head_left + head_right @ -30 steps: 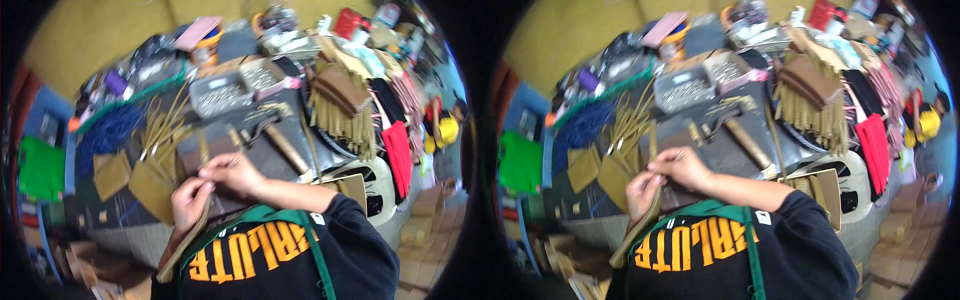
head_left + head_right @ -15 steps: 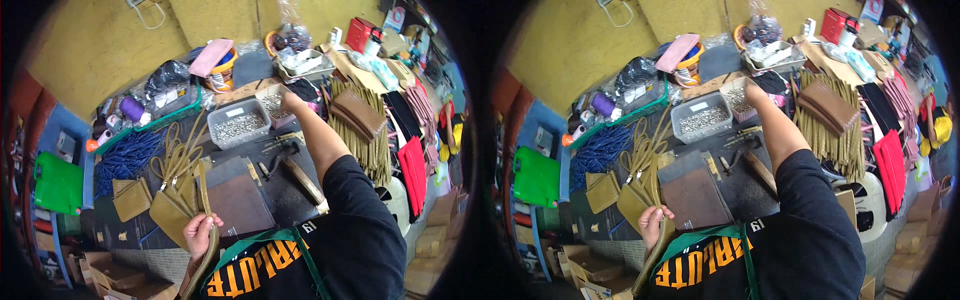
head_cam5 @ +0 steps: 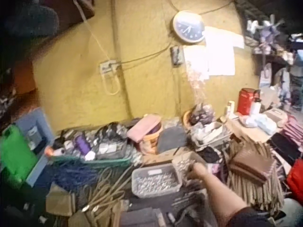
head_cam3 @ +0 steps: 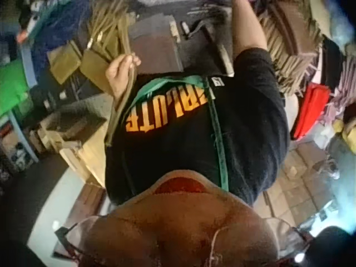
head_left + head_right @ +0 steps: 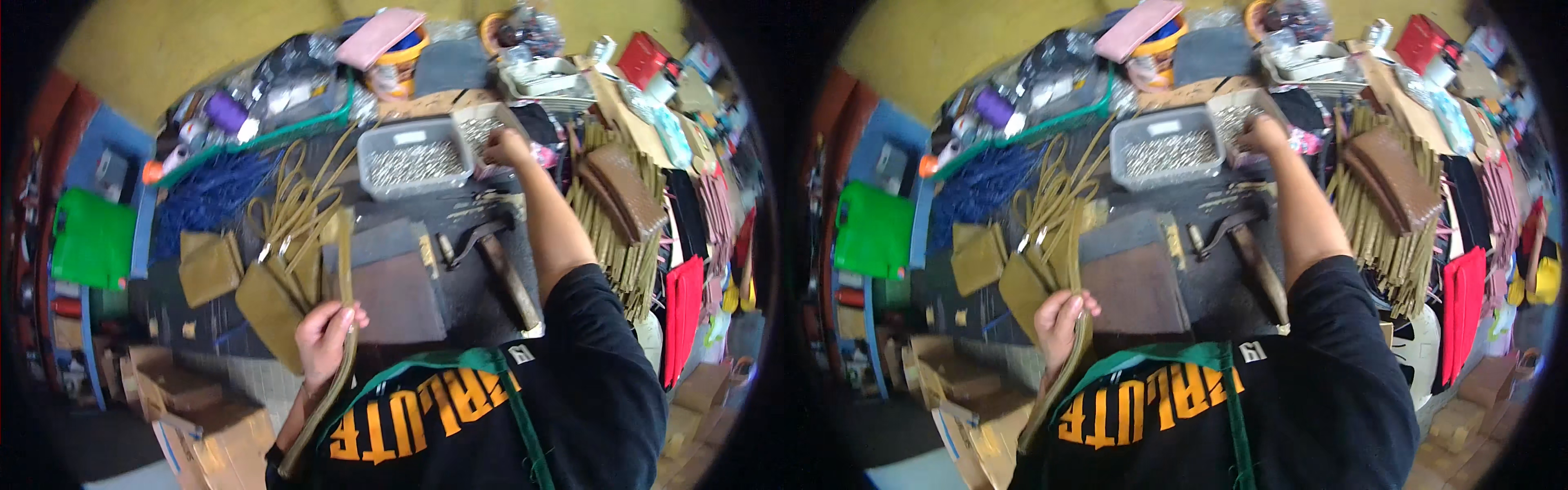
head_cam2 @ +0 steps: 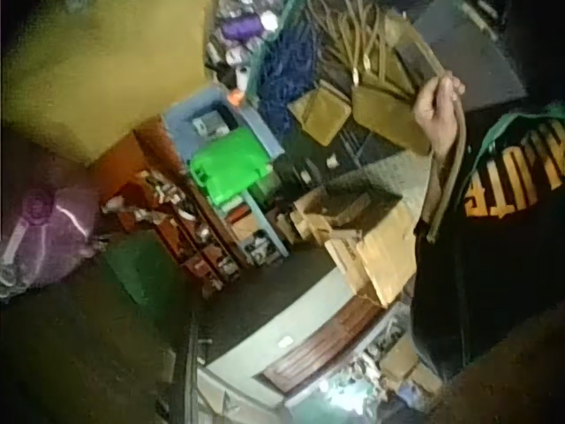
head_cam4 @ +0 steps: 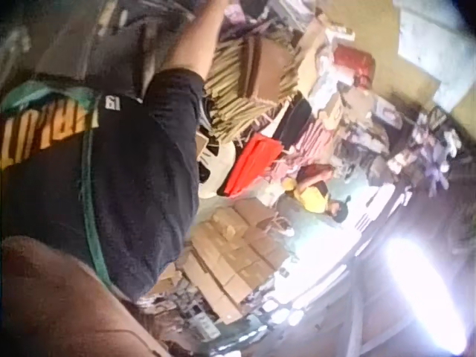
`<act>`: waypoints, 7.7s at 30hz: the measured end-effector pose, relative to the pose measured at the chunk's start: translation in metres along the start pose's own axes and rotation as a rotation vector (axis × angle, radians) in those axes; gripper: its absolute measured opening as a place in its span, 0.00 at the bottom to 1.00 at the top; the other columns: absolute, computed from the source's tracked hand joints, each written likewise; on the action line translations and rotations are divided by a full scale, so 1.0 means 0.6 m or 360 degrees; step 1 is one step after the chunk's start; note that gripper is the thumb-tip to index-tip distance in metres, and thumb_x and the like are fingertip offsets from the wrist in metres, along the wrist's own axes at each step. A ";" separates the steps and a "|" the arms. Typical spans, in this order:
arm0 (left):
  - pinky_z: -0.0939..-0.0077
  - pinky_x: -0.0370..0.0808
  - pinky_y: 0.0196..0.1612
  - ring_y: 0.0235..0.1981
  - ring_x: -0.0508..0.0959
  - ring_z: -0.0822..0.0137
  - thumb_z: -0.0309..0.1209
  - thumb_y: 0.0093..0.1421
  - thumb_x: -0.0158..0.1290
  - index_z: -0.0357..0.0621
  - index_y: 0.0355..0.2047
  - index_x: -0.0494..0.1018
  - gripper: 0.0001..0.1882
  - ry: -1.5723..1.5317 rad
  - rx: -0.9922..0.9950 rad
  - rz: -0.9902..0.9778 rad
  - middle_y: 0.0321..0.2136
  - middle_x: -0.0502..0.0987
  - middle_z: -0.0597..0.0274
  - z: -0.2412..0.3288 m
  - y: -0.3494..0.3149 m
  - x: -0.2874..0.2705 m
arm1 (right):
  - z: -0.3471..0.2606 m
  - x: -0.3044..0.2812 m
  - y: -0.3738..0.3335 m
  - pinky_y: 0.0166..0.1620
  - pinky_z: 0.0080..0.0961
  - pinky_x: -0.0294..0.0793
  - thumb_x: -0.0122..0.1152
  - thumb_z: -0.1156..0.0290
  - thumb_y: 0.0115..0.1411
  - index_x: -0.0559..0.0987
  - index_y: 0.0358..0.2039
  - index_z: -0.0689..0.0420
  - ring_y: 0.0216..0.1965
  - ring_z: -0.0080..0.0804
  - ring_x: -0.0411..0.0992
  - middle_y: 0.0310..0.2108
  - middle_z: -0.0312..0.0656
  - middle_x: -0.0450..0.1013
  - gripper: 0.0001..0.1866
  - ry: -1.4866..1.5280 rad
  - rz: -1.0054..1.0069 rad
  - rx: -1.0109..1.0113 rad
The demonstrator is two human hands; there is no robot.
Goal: The person attaches hardware and zipper sliders to straps and pouches by hand, threading and folding the straps at the workbench.
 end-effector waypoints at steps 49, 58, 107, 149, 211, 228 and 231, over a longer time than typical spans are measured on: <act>0.82 0.66 0.25 0.21 0.70 0.73 0.24 0.50 0.51 0.34 0.24 0.71 0.04 0.0731 0.0648 -0.0568 0.19 0.71 0.61 0.046 -0.062 0.058 | -0.410 -0.011 -0.455 0.33 0.13 0.68 0.58 0.83 0.45 0.67 0.31 0.59 0.27 0.16 0.67 0.25 0.33 0.68 0.13 0.2317 -0.0525 -0.0419; 0.79 0.66 0.21 0.19 0.71 0.70 0.20 0.47 0.52 0.34 0.22 0.70 0.02 0.0505 0.0972 -0.0700 0.18 0.70 0.59 0.120 -0.110 0.094 | -0.415 -0.009 -0.382 0.36 0.16 0.64 0.57 0.77 0.47 0.70 0.42 0.57 0.30 0.21 0.64 0.26 0.38 0.66 0.18 0.1372 -0.0277 -0.0576; 0.73 0.62 0.40 0.29 0.71 0.74 0.30 0.46 0.52 0.44 0.28 0.70 0.07 0.1820 0.1700 -0.0573 0.25 0.70 0.69 0.151 -0.164 0.088 | -0.422 -0.069 -0.527 0.37 0.16 0.70 0.53 0.82 0.49 0.69 0.32 0.64 0.34 0.24 0.70 0.30 0.44 0.71 0.08 0.2541 -0.0239 -0.0468; 0.71 0.65 0.42 0.29 0.72 0.69 0.30 0.47 0.53 0.43 0.30 0.68 0.09 0.1603 0.1416 -0.0710 0.25 0.71 0.65 0.125 -0.149 0.078 | -0.445 -0.060 -0.536 0.37 0.17 0.69 0.52 0.82 0.50 0.69 0.35 0.63 0.35 0.24 0.68 0.33 0.41 0.66 0.10 0.2171 -0.0339 -0.0715; 0.76 0.68 0.28 0.27 0.72 0.66 0.30 0.48 0.49 0.40 0.29 0.69 0.09 0.1134 0.1036 -0.1059 0.26 0.71 0.62 0.076 -0.092 0.086 | -0.206 0.135 0.014 0.44 0.31 0.67 0.45 0.75 0.46 0.74 0.35 0.61 0.41 0.42 0.68 0.38 0.49 0.69 0.14 -0.0409 -0.0482 -0.0028; 0.77 0.62 0.29 0.26 0.70 0.70 0.26 0.40 0.54 0.41 0.24 0.71 0.08 0.1660 0.1968 -0.0786 0.22 0.68 0.67 0.206 -0.139 0.128 | -0.412 -0.115 -0.415 0.34 0.18 0.70 0.55 0.81 0.47 0.73 0.29 0.63 0.29 0.26 0.71 0.26 0.42 0.72 0.07 0.2458 -0.0453 -0.0209; 0.76 0.63 0.28 0.25 0.71 0.68 0.24 0.36 0.54 0.39 0.28 0.70 0.14 0.1660 0.2037 -0.0880 0.21 0.70 0.65 0.212 -0.156 0.141 | -0.402 -0.113 -0.468 0.35 0.19 0.70 0.55 0.83 0.46 0.73 0.25 0.63 0.29 0.26 0.69 0.26 0.43 0.70 0.04 0.2212 -0.0418 -0.0156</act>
Point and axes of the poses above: each hand's wrist, its own y-axis towards the middle knuckle, its own x-axis out of the palm, z = x × y, the point moved 10 cm from there along y, towards the middle knuckle
